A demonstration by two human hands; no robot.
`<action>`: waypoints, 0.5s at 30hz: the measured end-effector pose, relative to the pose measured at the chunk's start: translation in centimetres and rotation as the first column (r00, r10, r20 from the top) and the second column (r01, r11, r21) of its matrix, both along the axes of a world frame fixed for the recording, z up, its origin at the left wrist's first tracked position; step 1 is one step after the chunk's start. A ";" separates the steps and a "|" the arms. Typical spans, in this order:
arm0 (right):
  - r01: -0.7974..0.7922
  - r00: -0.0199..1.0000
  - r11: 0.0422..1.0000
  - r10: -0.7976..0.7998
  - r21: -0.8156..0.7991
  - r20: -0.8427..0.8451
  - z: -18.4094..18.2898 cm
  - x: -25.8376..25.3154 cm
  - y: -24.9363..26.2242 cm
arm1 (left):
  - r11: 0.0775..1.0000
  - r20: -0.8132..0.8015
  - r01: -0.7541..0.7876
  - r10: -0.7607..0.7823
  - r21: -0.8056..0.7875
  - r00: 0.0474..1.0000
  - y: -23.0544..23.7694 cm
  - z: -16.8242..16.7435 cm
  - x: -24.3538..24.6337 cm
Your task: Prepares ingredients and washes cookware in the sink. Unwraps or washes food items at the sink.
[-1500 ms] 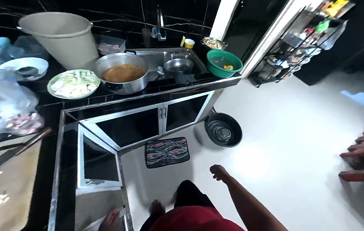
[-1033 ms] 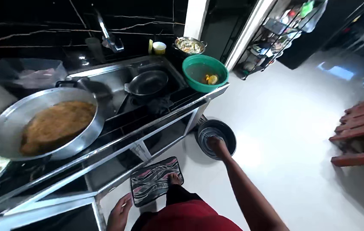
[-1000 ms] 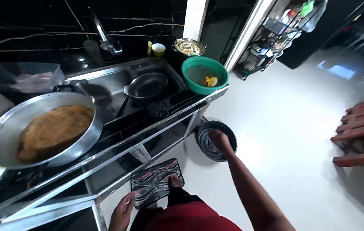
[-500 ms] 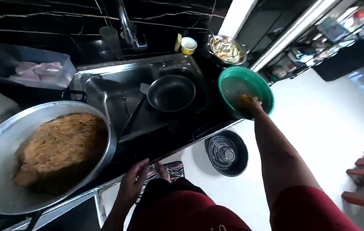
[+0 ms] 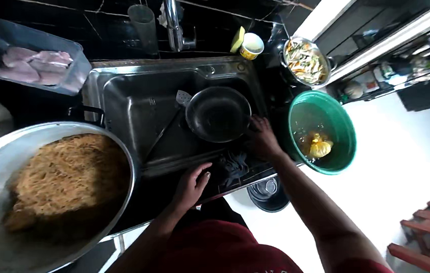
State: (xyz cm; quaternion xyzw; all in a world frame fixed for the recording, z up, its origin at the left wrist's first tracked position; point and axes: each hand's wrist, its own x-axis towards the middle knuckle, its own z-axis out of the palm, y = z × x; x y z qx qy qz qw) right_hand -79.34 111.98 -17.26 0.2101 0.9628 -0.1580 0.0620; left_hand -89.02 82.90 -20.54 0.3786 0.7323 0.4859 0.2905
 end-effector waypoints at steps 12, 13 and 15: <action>-0.092 0.893 0.563 -0.319 -0.821 -0.318 4.3 -7.2 -0.5 | 0.870 -0.240 -0.482 0.448 -0.103 0.861 -5.5 -2.3 -2.4; -0.155 0.827 0.415 -0.441 -0.896 -0.347 4.4 -8.4 -0.7 | 0.856 -0.225 -0.498 0.461 -0.143 0.858 -5.6 -2.1 -2.1; -0.180 0.748 0.238 -0.598 -0.954 -0.290 3.8 -11.7 -2.0 | 0.836 -0.233 -0.520 0.477 -0.178 0.847 -5.8 -2.5 -1.5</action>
